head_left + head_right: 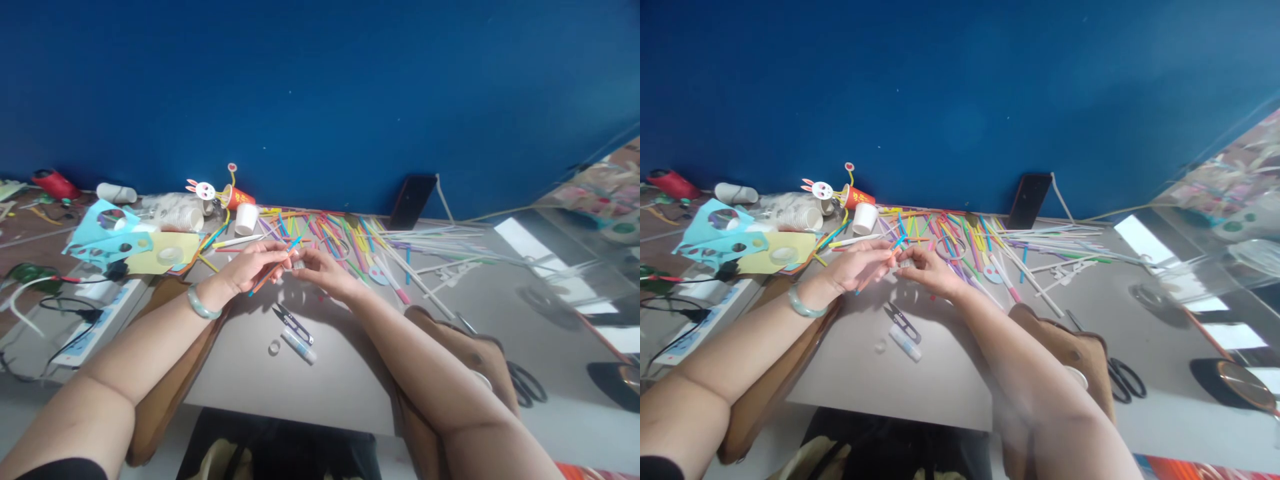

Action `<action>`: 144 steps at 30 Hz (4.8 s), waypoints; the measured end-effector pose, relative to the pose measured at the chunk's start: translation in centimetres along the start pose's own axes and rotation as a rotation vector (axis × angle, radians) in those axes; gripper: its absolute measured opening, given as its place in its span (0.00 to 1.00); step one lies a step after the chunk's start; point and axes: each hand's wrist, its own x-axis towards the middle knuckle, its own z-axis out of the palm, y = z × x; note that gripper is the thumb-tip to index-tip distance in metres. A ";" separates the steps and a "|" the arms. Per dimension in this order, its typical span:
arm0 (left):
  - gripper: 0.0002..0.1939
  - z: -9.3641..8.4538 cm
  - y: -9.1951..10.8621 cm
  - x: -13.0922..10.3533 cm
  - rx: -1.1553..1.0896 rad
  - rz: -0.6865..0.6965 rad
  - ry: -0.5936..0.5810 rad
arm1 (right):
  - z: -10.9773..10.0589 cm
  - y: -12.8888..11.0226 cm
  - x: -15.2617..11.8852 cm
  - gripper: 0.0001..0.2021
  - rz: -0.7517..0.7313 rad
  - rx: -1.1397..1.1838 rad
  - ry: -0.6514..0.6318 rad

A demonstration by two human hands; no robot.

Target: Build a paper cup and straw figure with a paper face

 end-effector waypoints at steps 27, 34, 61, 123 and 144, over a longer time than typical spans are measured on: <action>0.16 -0.8 -2.3 0.7 0.687 0.445 0.268 | 1.3 -1.2 -0.3 0.14 0.036 -0.029 0.293; 0.18 -0.7 -2.5 0.4 0.834 0.510 0.337 | 1.9 -1.8 0.0 0.13 0.136 0.256 0.301; 0.17 -0.4 -2.5 -0.1 1.290 0.776 0.376 | 2.5 -2.5 -0.8 0.12 0.148 0.454 0.289; 0.19 1.3 -2.9 0.8 0.204 0.266 0.288 | 1.7 -1.6 -0.6 0.12 0.103 -0.062 0.276; 0.20 0.6 -3.5 1.2 0.050 0.036 0.166 | 1.2 -1.8 -0.4 0.11 0.080 -0.059 0.411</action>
